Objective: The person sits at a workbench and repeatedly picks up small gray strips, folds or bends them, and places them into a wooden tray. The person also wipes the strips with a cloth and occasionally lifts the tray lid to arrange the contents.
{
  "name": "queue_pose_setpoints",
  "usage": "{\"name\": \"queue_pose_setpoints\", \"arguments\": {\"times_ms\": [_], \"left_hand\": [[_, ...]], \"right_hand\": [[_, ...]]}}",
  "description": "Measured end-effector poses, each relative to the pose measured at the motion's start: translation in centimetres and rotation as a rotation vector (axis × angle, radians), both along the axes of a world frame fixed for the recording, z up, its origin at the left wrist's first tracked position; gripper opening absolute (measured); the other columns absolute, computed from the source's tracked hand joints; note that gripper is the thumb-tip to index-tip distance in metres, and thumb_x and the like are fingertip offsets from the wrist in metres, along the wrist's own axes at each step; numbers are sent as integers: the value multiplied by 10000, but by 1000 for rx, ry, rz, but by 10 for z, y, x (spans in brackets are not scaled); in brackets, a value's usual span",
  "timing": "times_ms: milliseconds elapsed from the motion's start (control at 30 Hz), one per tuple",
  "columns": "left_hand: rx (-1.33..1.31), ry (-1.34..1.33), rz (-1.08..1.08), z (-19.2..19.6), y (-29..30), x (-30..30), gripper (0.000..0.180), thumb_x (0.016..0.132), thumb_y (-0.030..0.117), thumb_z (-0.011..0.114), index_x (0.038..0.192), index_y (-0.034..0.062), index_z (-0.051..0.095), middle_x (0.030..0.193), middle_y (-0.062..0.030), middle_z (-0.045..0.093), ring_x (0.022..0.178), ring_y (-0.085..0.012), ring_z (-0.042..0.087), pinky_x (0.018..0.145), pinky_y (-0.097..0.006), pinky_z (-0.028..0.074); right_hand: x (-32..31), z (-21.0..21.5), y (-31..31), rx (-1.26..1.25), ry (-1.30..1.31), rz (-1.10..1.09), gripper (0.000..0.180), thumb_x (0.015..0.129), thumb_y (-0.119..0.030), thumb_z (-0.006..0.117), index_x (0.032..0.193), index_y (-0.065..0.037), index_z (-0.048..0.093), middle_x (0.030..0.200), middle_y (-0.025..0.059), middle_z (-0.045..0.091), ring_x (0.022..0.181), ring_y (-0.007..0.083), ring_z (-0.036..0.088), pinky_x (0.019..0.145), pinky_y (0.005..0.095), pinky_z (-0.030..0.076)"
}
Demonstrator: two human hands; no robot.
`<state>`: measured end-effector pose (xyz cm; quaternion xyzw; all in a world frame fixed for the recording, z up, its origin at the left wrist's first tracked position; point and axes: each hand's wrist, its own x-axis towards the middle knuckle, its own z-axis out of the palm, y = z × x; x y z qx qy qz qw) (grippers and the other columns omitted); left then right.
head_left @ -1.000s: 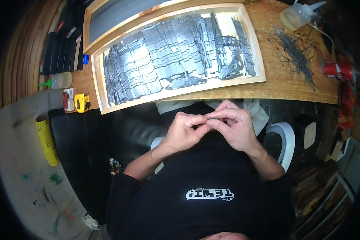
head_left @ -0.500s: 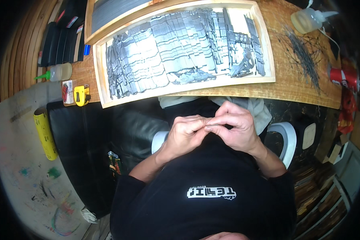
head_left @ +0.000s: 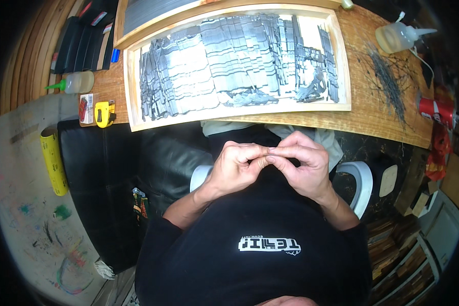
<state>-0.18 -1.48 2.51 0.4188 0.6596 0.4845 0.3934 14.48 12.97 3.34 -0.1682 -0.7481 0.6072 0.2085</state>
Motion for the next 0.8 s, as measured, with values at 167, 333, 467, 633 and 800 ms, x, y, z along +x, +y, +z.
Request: {"name": "queue_pose_setpoints", "arguments": {"times_ms": [167, 333, 467, 633, 800], "left_hand": [[25, 30, 11, 0, 1, 1, 152, 914, 6, 773, 1064, -9, 788, 867, -175, 776, 641, -211, 724, 571, -287, 523], [67, 22, 33, -5, 2, 4, 148, 914, -6, 765, 1060, -9, 791, 893, -177, 787, 688, -216, 755, 592, -288, 549], [97, 7, 48, -8, 2, 6, 147, 911, -3, 771, 1056, -13, 789, 891, -175, 787, 677, -212, 748, 589, -286, 544], [81, 16, 44, -8, 2, 6, 146, 909, 6, 778, 1053, -13, 789, 881, -173, 785, 667, -211, 741, 588, -282, 542], [79, 18, 45, -6, 2, 5, 144, 908, 11, 782, 1050, -8, 790, 876, -174, 783, 689, -236, 757, 602, -296, 554]], "right_hand": [[2, -1, 4, -11, 30, 0, 226, 812, 17, 876, 1028, -11, 815, 883, 84, 733, 779, 166, 701, 680, 270, 545], [3, -2, 6, -23, 45, -13, 180, 813, 17, 875, 974, -10, 799, 876, 88, 742, 775, 175, 710, 687, 279, 551], [3, -2, 7, -16, 57, -13, 160, 811, 17, 875, 940, -9, 784, 871, 89, 743, 772, 179, 712, 689, 282, 555], [4, -3, 7, -31, 58, -18, 156, 812, 17, 872, 935, -11, 781, 869, 85, 744, 773, 179, 716, 689, 284, 557], [4, -5, 7, -39, 63, -17, 149, 816, 17, 868, 929, -14, 776, 868, 82, 744, 776, 179, 717, 693, 284, 559]]}}
